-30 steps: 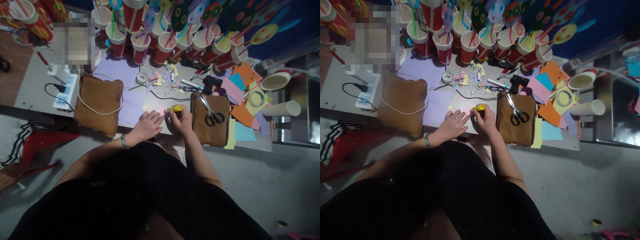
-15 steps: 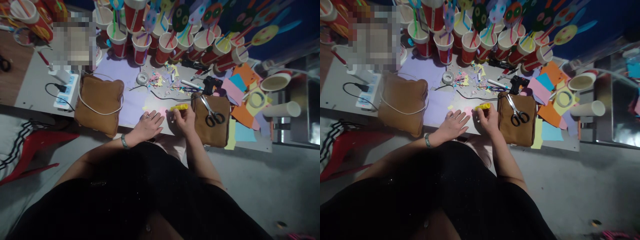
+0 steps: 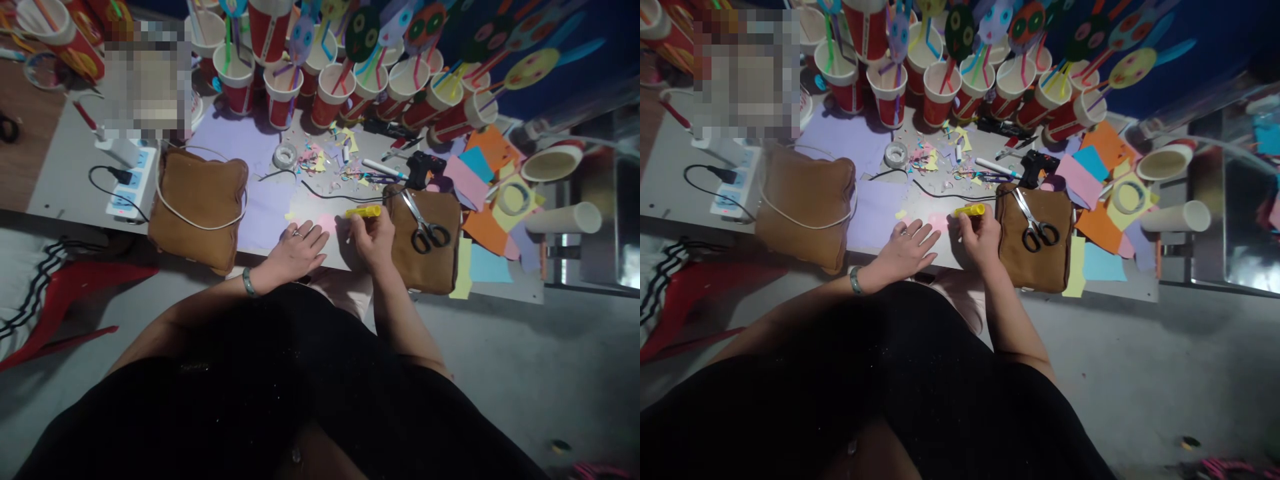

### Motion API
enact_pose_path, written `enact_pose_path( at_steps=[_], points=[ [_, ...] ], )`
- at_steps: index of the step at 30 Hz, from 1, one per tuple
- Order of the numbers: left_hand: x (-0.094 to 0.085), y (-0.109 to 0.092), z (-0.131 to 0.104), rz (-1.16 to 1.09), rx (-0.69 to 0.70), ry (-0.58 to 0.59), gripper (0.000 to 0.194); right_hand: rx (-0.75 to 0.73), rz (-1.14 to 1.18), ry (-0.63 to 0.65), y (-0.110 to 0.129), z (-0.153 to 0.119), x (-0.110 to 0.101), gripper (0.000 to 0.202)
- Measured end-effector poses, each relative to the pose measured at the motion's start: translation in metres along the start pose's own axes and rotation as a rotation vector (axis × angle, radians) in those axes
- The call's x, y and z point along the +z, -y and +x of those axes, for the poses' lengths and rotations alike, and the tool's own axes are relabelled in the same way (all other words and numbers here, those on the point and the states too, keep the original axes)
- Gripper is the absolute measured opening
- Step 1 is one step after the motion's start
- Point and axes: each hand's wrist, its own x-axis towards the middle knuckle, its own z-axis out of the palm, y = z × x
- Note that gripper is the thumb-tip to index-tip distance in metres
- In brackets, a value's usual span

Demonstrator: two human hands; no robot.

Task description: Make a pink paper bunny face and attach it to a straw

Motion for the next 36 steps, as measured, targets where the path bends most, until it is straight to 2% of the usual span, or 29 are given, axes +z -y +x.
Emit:
enact_pose_path(
  at_steps=[2, 6, 8, 10, 13, 15, 18, 22, 24, 27, 31, 33, 36],
  points=[
    [0.0, 0.0001, -0.0001, 0.006, 0.005, -0.004, 0.047, -0.025, -0.028, 0.051, 0.0025, -0.0018, -0.0021, 0.027],
    [0.0002, 0.0003, 0.0, 0.013, 0.007, -0.003, 0.047, -0.202, -0.23, 0.183, 0.0056, -0.0037, -0.0021, 0.022],
    [0.0004, 0.0004, 0.0001, 0.011, 0.007, -0.001, 0.047, -0.247, -0.279, 0.178, 0.0045, -0.0029, 0.0003, 0.022],
    [0.0008, 0.0004, 0.0001, 0.012, 0.002, -0.005, 0.046, -0.208, -0.253, 0.125, 0.0024, -0.0018, 0.0027, 0.023],
    [0.0012, 0.0005, 0.0, 0.019, 0.004, -0.014, 0.045, -0.045, -0.074, 0.023, 0.0004, -0.0016, 0.0037, 0.027],
    [0.0013, 0.0005, -0.0001, 0.016, 0.008, -0.013, 0.045, 0.02, 0.029, 0.008, 0.0012, -0.0033, 0.0023, 0.03],
    [0.0012, 0.0005, -0.0003, 0.011, 0.006, -0.009, 0.047, -0.021, -0.016, 0.062, 0.0052, -0.0068, -0.001, 0.028],
    [0.0011, 0.0, -0.0004, 0.019, 0.001, -0.009, 0.047, -0.198, -0.224, 0.167, 0.0081, -0.0068, -0.0015, 0.02],
    [0.0015, -0.0001, -0.0003, 0.02, 0.002, -0.012, 0.047, -0.252, -0.27, 0.175, 0.006, -0.0046, 0.0007, 0.019],
    [0.0025, -0.0001, -0.0002, 0.018, 0.002, -0.018, 0.048, -0.155, -0.209, 0.076, 0.0011, -0.0026, 0.0043, 0.02],
    [0.0033, 0.0001, -0.0005, 0.011, 0.003, -0.015, 0.047, 0.032, 0.025, -0.025, 0.0002, -0.0059, 0.005, 0.028],
    [0.003, 0.0, -0.0007, 0.014, 0.005, -0.021, 0.047, 0.01, 0.007, 0.008, 0.0034, -0.0085, 0.0042, 0.027],
    [0.0023, -0.0002, -0.0007, 0.022, 0.007, -0.021, 0.048, -0.132, -0.165, 0.106, 0.0077, -0.0095, 0.0046, 0.021]
  ],
)
